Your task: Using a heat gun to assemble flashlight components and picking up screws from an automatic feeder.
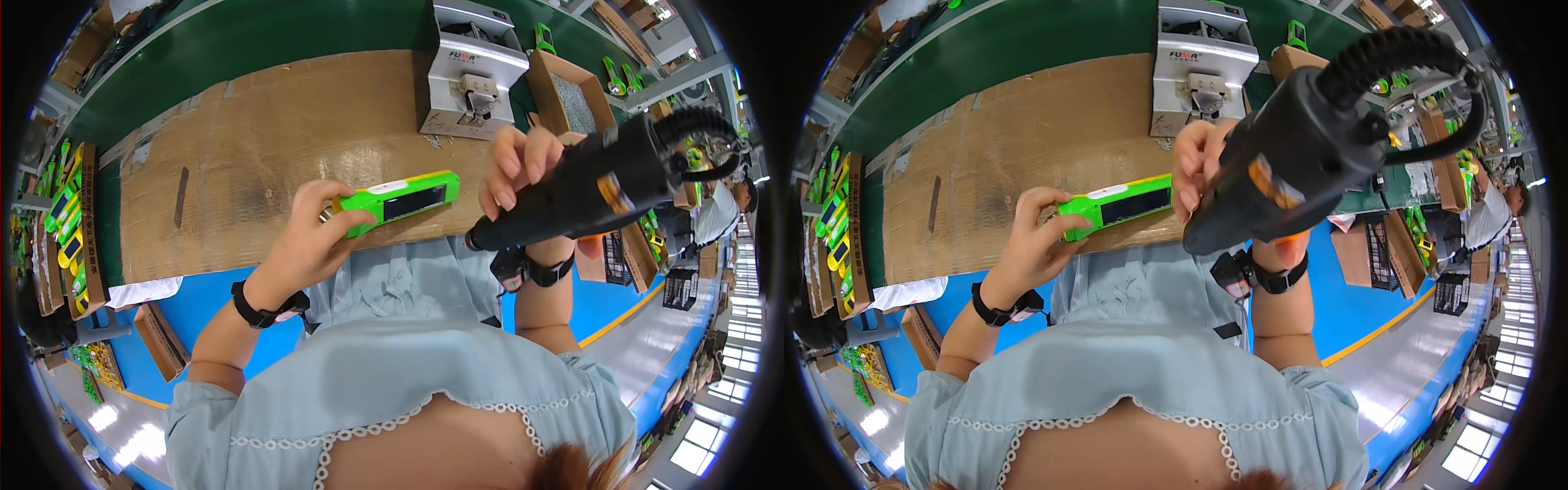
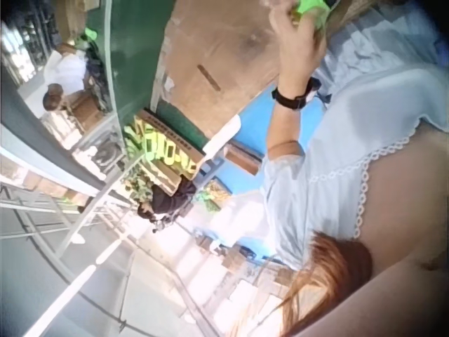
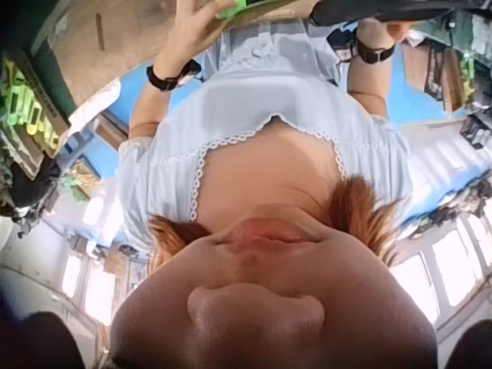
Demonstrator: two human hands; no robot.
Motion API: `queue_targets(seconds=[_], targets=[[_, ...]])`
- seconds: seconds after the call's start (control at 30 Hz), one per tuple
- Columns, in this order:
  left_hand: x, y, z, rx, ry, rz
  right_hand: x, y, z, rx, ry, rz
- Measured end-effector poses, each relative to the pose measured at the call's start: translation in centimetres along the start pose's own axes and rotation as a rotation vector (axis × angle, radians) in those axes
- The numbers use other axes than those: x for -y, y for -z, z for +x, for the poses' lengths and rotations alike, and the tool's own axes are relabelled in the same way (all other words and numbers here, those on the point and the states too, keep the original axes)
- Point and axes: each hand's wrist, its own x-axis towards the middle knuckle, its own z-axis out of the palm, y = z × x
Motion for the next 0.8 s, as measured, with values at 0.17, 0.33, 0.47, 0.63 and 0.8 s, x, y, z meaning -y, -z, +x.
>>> queue_targets(seconds=[0.17, 0.33, 0.47, 0.63, 0.8], targets=[[-0.4, -0.2, 0.7, 0.127, 0.268, -0.070, 1.1, 0.2, 0.6, -0.113, 0.078, -0.202], [0.2, -2.0, 0.9, 0.087, 0.266, 0.007, -1.2, -1.6, 2.2, -0.390, 0.249, -0.544], [-0.2, -2.8, 1.2, 0.065, 0.215, 0.103, -3.1, -2.6, 4.5, -0.378, 0.236, -0.512], [-0.2, -3.1, 1.2, 0.084, 0.249, 0.109, -5.8, -1.8, 6.1, -0.311, 0.268, -0.325], [-0.4, -3.5, 0.9, 0.029, 0.266, 0.115, -6.2, -2.1, 6.2, -0.301, 0.124, -0.463]])
